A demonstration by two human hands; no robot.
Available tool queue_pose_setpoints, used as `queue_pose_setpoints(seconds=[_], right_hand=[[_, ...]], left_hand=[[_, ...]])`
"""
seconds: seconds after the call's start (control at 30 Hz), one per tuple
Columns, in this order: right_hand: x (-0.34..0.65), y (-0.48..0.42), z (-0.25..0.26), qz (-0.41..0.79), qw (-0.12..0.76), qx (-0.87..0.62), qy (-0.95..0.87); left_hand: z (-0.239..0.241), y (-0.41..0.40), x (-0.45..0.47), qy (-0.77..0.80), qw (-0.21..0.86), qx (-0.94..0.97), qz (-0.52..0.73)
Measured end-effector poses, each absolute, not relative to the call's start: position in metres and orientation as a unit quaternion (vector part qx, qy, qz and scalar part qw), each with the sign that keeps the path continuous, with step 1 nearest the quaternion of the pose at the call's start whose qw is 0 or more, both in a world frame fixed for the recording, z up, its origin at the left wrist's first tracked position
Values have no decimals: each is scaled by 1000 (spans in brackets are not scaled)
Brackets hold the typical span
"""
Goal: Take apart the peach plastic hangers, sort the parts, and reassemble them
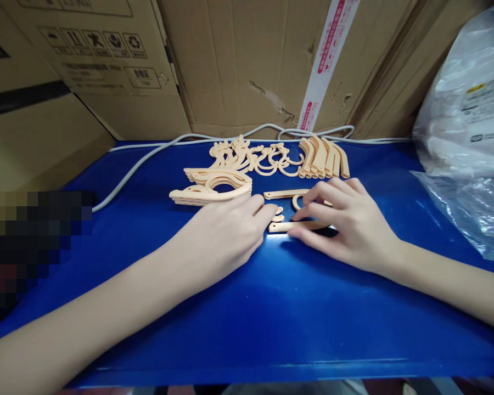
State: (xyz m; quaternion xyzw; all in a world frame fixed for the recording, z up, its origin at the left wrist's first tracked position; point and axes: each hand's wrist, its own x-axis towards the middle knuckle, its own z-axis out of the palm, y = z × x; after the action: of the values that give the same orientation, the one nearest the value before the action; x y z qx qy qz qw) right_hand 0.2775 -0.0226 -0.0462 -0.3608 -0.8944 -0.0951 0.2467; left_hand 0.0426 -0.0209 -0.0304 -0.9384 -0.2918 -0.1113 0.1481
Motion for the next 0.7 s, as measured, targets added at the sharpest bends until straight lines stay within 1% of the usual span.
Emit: queue_pose_setpoints(seconds=[0.13, 0.27, 0.37, 0.53, 0.7], right_hand=[[274, -24, -47, -104, 203, -290, -929], [274, -24, -48, -119, 209, -271, -932], [274, -27, -47, -142, 196, -252, -937], [275, -33, -45, -181, 165, -242, -939], [275, -32, -46, -203, 167, -261, -929]], left_hand=[[-30, -21, 41, -292, 150, -937, -119], [-28, -22, 41, -309, 192, -918, -160], [-25, -24, 42, -345, 218, -894, -186], [-22, -26, 45, -410, 178, -873, -196], [-24, -26, 46, -417, 127, -880, -187]])
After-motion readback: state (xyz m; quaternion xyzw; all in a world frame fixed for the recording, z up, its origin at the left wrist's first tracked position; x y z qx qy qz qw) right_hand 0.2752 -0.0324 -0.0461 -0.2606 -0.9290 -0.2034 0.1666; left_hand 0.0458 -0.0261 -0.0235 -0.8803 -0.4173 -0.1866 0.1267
